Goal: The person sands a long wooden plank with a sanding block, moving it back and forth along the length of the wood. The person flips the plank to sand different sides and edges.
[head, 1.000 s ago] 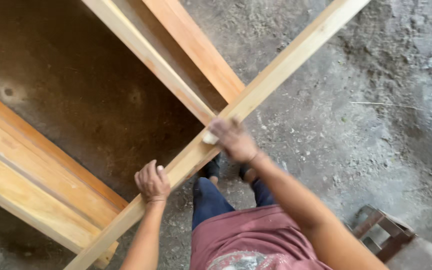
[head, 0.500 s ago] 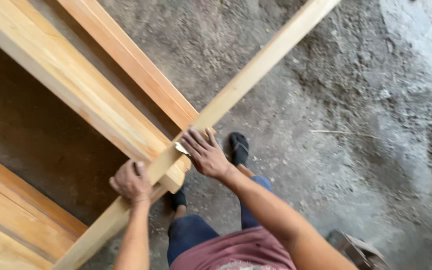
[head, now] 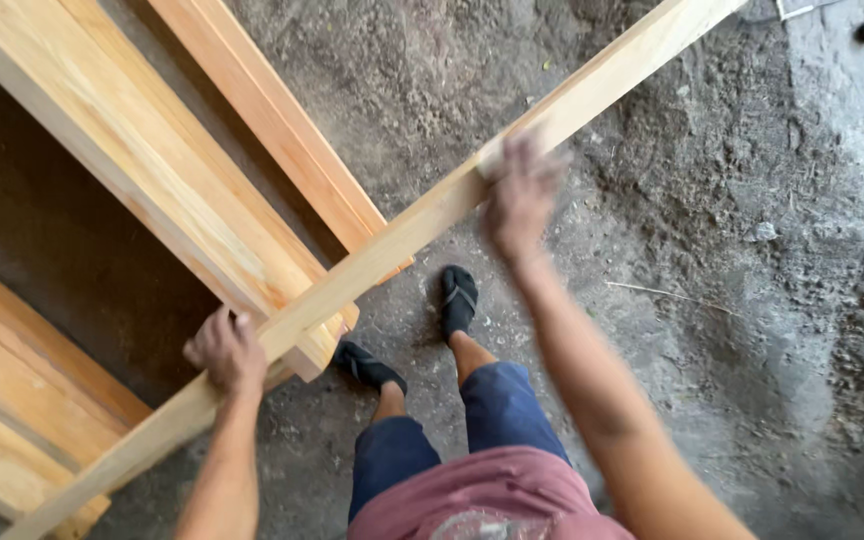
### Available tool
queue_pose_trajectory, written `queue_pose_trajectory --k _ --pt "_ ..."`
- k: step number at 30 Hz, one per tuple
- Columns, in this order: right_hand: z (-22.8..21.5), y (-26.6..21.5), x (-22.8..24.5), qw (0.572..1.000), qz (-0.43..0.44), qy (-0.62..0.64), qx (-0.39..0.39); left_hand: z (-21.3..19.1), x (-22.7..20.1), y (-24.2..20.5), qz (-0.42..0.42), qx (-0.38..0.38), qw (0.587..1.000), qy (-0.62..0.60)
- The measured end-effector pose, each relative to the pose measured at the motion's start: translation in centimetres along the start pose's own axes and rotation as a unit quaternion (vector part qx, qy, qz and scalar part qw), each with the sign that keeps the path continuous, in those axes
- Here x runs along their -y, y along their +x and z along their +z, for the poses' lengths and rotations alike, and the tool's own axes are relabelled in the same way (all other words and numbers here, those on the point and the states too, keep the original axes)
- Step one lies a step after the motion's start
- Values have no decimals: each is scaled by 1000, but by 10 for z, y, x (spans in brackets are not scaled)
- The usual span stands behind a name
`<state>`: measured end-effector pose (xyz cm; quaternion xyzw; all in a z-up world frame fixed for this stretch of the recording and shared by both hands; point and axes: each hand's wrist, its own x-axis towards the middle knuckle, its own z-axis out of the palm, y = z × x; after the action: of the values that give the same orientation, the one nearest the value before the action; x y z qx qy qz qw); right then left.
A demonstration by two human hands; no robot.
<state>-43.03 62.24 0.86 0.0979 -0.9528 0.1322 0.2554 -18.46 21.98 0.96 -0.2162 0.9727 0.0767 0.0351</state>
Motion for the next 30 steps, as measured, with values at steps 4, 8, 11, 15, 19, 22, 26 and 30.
queue_pose_trajectory --k 4,8,11,15,19,22,26,30 --pt "-18 -84 59 936 -156 165 269 15 -48 12 23 -12 997 -73" --pt "18 -34 -101 929 -135 -60 340 12 -62 13 30 -18 997 -63" --pt "41 52 -240 985 -76 -41 152 7 -61 6 36 -6 996 -77" --pt "40 136 -277 990 25 -54 127 6 -62 7 32 -17 997 -73" --pt "20 88 -151 996 15 -92 -12 7 -64 7 36 -15 997 -67" --pt "4 49 -121 980 -57 -21 189 8 -66 17 26 -16 997 -70" --pt "13 82 -243 978 -127 -87 142 2 -67 8 17 3 997 -69" --pt "61 142 -373 972 -112 -208 5 4 -69 10 28 0 996 -83"
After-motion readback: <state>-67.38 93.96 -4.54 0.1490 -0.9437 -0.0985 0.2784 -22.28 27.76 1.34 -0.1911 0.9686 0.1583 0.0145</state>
